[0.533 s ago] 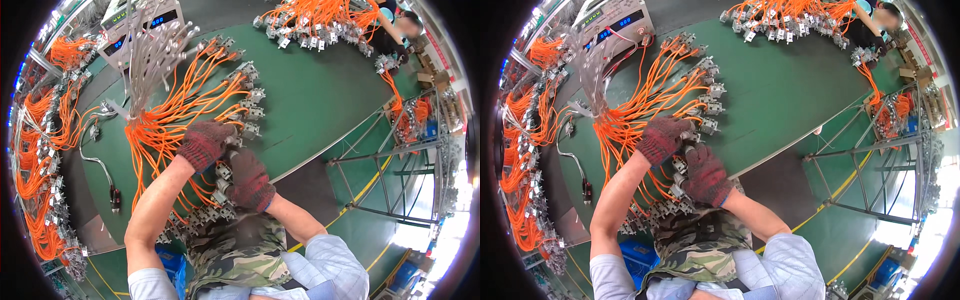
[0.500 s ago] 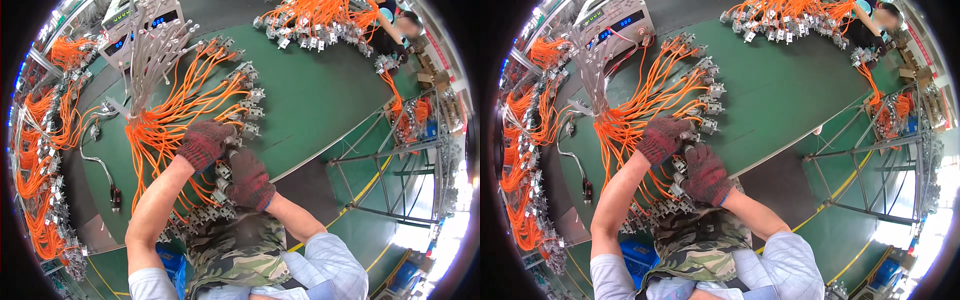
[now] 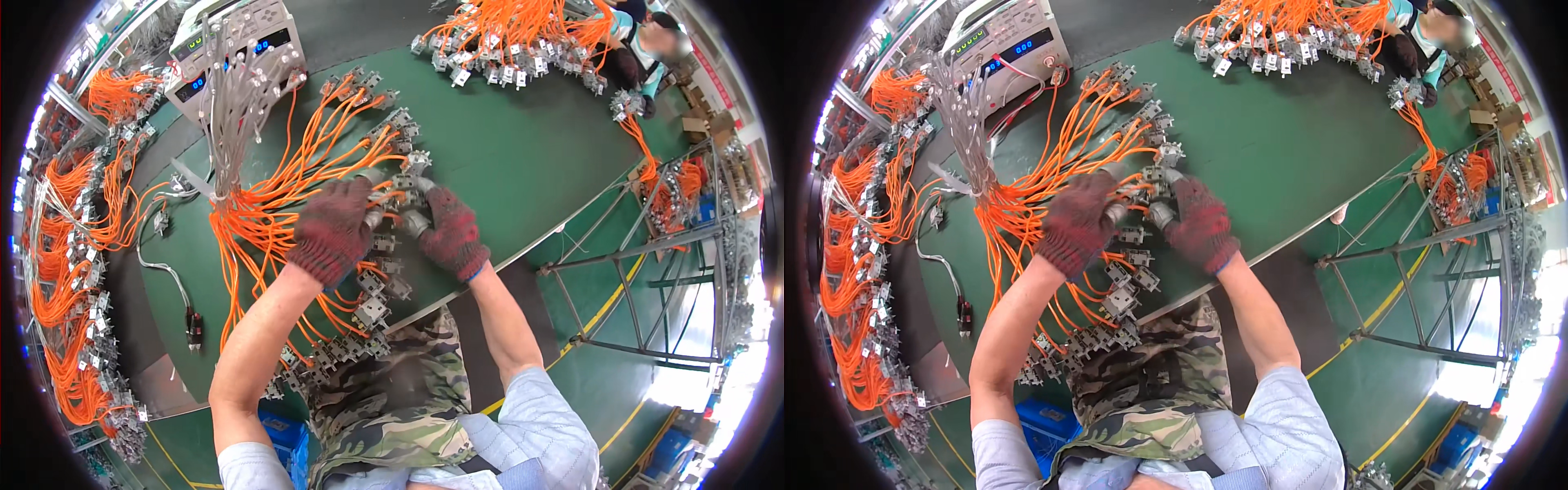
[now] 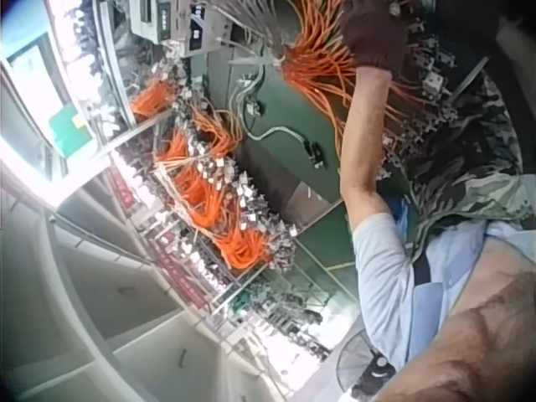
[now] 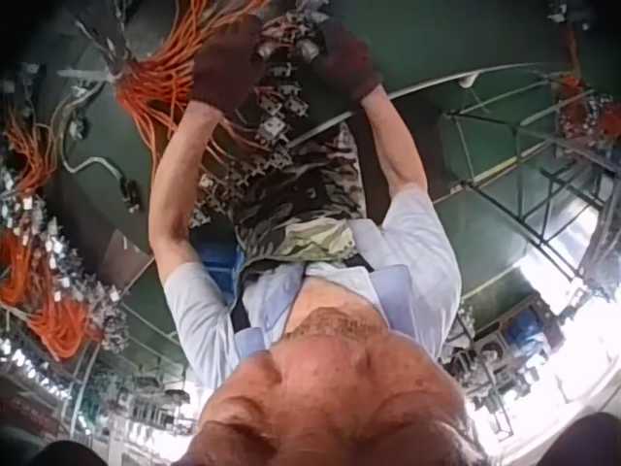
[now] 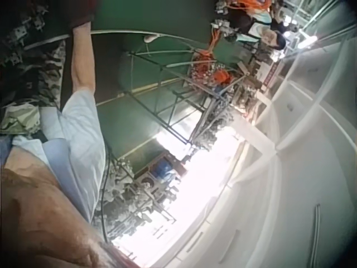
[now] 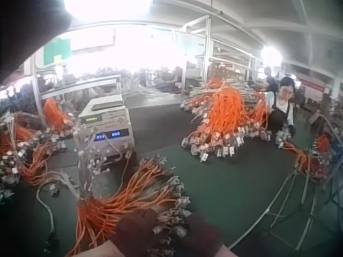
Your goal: The worker is assembling and organizing wire harness components at a factory workbench, grouping and checking orange wires.
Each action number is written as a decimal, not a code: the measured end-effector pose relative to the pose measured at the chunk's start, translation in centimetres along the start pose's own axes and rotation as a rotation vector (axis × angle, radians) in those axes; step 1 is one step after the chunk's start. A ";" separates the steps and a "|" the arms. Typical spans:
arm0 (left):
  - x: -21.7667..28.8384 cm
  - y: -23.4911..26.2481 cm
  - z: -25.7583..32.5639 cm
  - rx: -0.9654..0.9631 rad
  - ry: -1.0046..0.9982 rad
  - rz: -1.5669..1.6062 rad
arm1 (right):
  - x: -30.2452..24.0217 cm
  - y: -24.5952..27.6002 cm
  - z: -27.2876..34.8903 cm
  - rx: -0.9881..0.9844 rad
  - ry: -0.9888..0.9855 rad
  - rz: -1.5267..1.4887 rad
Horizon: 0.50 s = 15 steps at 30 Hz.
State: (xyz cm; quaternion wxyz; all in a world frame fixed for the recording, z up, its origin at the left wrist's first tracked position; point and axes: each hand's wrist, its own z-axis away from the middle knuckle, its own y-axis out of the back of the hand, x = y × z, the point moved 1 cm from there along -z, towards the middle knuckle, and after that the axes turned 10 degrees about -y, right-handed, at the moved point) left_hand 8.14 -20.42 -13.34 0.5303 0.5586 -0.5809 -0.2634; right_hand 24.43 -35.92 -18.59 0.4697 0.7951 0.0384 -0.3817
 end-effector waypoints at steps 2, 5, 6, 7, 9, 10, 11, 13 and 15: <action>-0.9 -0.7 -0.4 -0.123 -0.074 0.047 | -0.2 -0.2 1.0 -0.023 -0.016 0.044; -1.3 -0.2 -1.6 -0.372 0.006 0.254 | -0.3 0.1 3.0 -0.028 -0.020 0.073; -1.3 0.3 -2.0 -0.409 0.022 0.307 | -0.2 0.2 3.5 -0.027 -0.018 0.076; -1.6 0.6 -2.3 -0.446 0.038 0.359 | -0.2 0.1 3.6 0.002 0.015 0.046; -3.2 0.6 -2.4 -0.461 0.040 0.491 | -0.3 0.0 3.4 0.061 0.094 -0.010; -3.9 0.2 -2.4 -0.473 0.041 0.508 | -0.5 0.3 3.2 0.026 0.081 -0.002; -4.1 0.3 -2.8 -0.486 0.040 0.526 | -0.8 0.9 2.9 -0.008 0.066 0.007; -3.5 0.0 -3.5 -0.564 0.047 0.390 | -0.5 1.5 2.2 -0.117 0.001 -0.026; -3.2 0.0 -4.1 -0.557 0.012 0.357 | 0.4 2.2 1.3 -0.268 -0.099 -0.111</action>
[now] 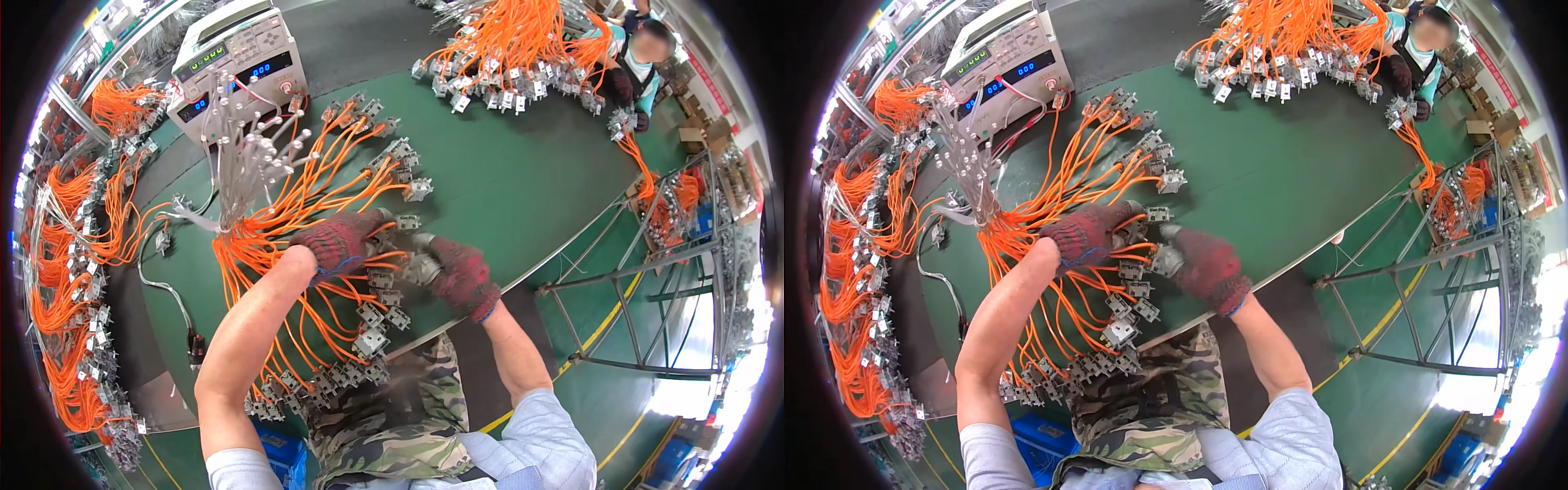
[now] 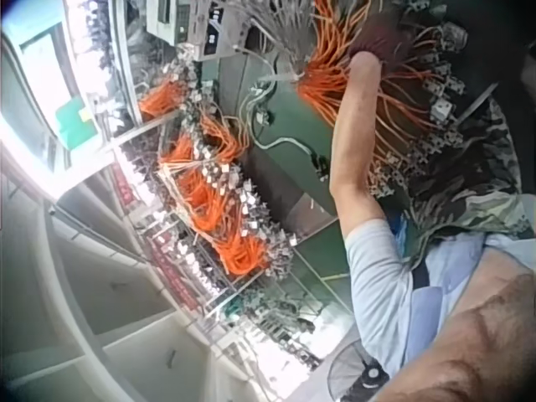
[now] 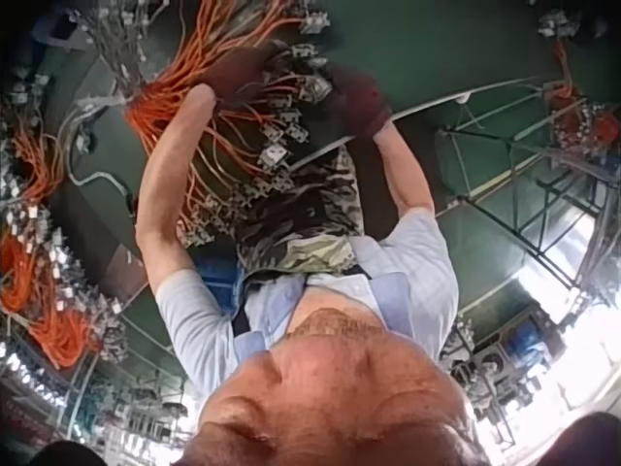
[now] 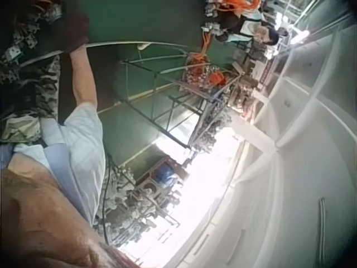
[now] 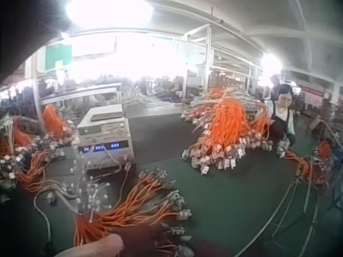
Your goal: The worker is assembling and organizing wire harness components at a factory workbench, grouping and checking orange wires.
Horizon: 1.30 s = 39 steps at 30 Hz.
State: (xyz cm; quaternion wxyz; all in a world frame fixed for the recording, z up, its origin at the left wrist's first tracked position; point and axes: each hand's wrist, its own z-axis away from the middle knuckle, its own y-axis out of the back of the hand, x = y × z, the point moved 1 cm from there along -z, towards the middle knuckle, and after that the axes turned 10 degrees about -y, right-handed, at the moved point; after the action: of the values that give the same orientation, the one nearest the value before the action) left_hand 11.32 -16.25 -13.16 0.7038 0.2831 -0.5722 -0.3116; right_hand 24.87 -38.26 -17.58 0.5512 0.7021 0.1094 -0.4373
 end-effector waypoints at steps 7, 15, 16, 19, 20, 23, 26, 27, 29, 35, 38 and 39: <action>-2.4 -1.8 0.0 0.052 -0.048 -0.242 | -1.7 4.6 -11.2 0.429 0.406 0.183; -0.1 -1.9 -0.1 0.158 0.026 -0.319 | 2.3 1.1 -20.6 -0.226 -0.162 -0.437; 0.2 -2.1 0.1 0.185 0.018 -0.347 | 3.0 1.1 -20.6 -0.215 -0.178 -0.423; 1.6 -0.1 0.7 0.623 -0.291 -0.459 | 2.7 0.5 -19.0 -0.146 -0.191 -0.467; 1.8 0.5 0.4 0.754 -0.377 -0.449 | 2.7 0.6 -18.6 -0.116 -0.173 -0.380; -1.8 0.3 -3.5 0.582 0.121 -0.311 | 2.9 0.8 -17.3 -0.055 -0.183 -0.222; -3.3 0.3 -5.3 0.494 0.293 -0.207 | 2.5 1.4 -15.3 -0.093 -0.263 -0.015; -3.9 0.0 -5.6 0.500 0.270 -0.209 | 2.3 1.6 -14.7 -0.011 -0.201 0.112; -4.7 -0.2 -6.2 0.502 0.293 -0.185 | 2.0 1.8 -15.1 -0.037 -0.202 0.183; -6.8 -0.1 -6.6 0.601 0.228 -0.054 | -0.5 4.5 -18.6 -0.059 -0.090 0.181; -7.4 -1.1 -6.3 0.607 0.156 -0.086 | -0.2 3.9 -22.4 0.247 0.235 0.173; -7.1 -1.2 -6.5 0.607 0.170 -0.095 | -0.3 3.3 -23.7 0.373 0.395 0.195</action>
State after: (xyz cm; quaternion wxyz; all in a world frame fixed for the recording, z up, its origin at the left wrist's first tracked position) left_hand 16.49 -11.33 -19.71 0.6174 0.5314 -0.5642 -0.1343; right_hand 38.47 -18.81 -14.92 0.4198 0.8701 0.0642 -0.2499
